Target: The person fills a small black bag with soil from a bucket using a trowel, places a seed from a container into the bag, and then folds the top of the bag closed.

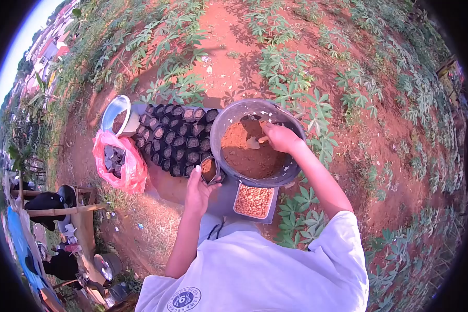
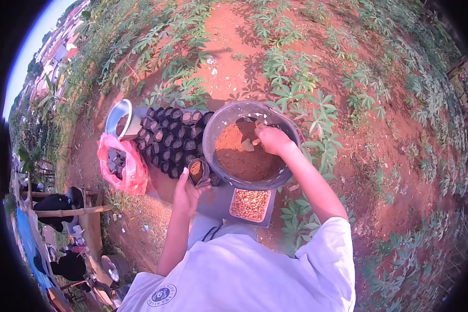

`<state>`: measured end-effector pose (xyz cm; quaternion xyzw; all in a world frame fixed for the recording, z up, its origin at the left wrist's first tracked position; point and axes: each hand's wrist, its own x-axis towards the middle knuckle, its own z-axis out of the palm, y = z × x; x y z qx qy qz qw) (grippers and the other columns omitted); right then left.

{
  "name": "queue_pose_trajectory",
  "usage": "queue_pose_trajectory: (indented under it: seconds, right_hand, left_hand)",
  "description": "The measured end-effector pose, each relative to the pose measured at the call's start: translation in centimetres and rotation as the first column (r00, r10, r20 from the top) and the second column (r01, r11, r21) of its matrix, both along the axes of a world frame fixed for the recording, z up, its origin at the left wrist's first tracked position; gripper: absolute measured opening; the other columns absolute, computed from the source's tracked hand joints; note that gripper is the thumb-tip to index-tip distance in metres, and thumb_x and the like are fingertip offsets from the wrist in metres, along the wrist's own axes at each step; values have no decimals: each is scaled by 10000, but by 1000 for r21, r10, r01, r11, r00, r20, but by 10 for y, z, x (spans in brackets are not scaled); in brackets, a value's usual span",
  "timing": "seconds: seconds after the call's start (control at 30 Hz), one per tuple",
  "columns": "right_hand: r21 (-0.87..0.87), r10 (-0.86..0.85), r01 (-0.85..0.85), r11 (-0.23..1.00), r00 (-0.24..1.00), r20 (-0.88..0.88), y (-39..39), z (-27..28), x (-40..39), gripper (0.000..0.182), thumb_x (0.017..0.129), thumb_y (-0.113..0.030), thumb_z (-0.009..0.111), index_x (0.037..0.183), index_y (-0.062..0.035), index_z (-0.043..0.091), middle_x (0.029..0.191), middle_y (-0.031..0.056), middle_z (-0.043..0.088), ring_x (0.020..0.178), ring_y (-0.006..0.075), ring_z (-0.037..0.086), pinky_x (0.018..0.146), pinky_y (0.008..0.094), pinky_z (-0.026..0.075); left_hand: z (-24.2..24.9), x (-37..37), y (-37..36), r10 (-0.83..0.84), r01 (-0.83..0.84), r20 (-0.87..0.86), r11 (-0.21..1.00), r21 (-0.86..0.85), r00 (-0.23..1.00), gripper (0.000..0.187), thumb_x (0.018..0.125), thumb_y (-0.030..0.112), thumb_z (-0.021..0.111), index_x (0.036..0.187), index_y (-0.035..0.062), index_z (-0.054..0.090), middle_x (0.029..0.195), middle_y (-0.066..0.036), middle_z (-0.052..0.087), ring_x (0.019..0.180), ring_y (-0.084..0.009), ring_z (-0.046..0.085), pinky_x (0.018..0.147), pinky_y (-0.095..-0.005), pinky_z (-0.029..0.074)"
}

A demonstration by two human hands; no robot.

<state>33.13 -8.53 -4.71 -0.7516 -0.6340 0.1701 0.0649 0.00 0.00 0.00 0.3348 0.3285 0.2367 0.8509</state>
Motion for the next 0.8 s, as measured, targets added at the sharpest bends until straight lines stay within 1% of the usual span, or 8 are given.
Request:
queue_pose_trajectory:
  seconds: [0.07, 0.2, 0.27, 0.37, 0.47, 0.57, 0.73, 0.8]
  right_hand:
    - [-149, 6, 2, 989, 999, 54, 4, -10, 2, 342, 777, -43, 568, 1116, -1, 560, 1127, 195, 589, 990, 351, 630, 833, 445, 517]
    - [-177, 0, 18, 984, 995, 102, -1, -13, 0, 291, 775, -31, 603, 1063, -8, 574, 1181, 201, 576, 969, 352, 649, 816, 427, 536]
    - [-255, -36, 72, 964, 989, 141, 0, -4, -6, 283, 787, -38, 606, 1068, -9, 577, 1170, 203, 583, 977, 346, 651, 815, 425, 537]
    - [-287, -38, 74, 955, 991, 129, 0, -4, -10, 288, 796, -51, 613, 1080, -12, 576, 1168, 204, 585, 988, 339, 652, 820, 421, 537]
    - [-316, -49, 82, 945, 993, 111, -1, 4, -15, 300, 799, -60, 620, 1091, -9, 572, 1169, 210, 583, 999, 339, 650, 822, 418, 537]
    - [-296, -25, 56, 953, 994, 108, -3, -1, -16, 307, 802, -58, 615, 1099, 0, 564, 1165, 216, 582, 998, 343, 649, 824, 418, 537]
    - [-257, -94, 115, 960, 991, 93, -8, -13, -14, 304, 813, -63, 610, 1101, 8, 539, 1169, 225, 570, 1006, 351, 645, 825, 417, 535]
    - [-220, -113, 126, 967, 991, 69, -11, -18, -12, 321, 755, -16, 578, 1070, 24, 536, 1110, 213, 556, 952, 359, 638, 817, 425, 520]
  left_hand:
    - [-1, 2, 3, 9, -9, -24, 1000, 2, 1000, 402, 995, 393, 444, 1235, 75, 492, 1103, -86, 631, 953, -203, 630, 809, -380, 525]
    - [9, 3, 0, -5, 5, 9, 1000, 16, 1000, 377, 1001, 376, 431, 1223, 77, 492, 1105, -83, 630, 959, -199, 628, 808, -381, 525]
    - [8, 2, 1, -1, 1, -6, 999, 47, 1000, 453, 1008, 406, 387, 1290, 66, 487, 1145, -96, 626, 984, -228, 623, 803, -382, 522]
    - [13, 1, 2, 6, -6, 3, 999, 52, 1000, 452, 1004, 399, 394, 1303, 70, 475, 1168, -98, 618, 996, -231, 623, 805, -385, 523]
    - [3, 0, 7, -17, 17, 23, 999, 31, 1000, 454, 1008, 391, 387, 1316, 67, 464, 1193, -97, 610, 1002, -238, 624, 807, -386, 527]
    - [10, 8, 5, -52, 50, 28, 998, 42, 998, 464, 1018, 398, 370, 1318, 58, 466, 1204, -97, 609, 996, -242, 626, 803, -386, 532]
    - [14, 17, 9, -120, 119, 27, 992, 46, 992, 474, 1031, 400, 337, 1315, 44, 468, 1211, -99, 607, 983, -243, 627, 798, -382, 536]
    - [13, 16, 9, -130, 128, 43, 991, 41, 991, 475, 1033, 400, 332, 1312, 41, 470, 1208, -101, 609, 980, -243, 627, 796, -382, 537]
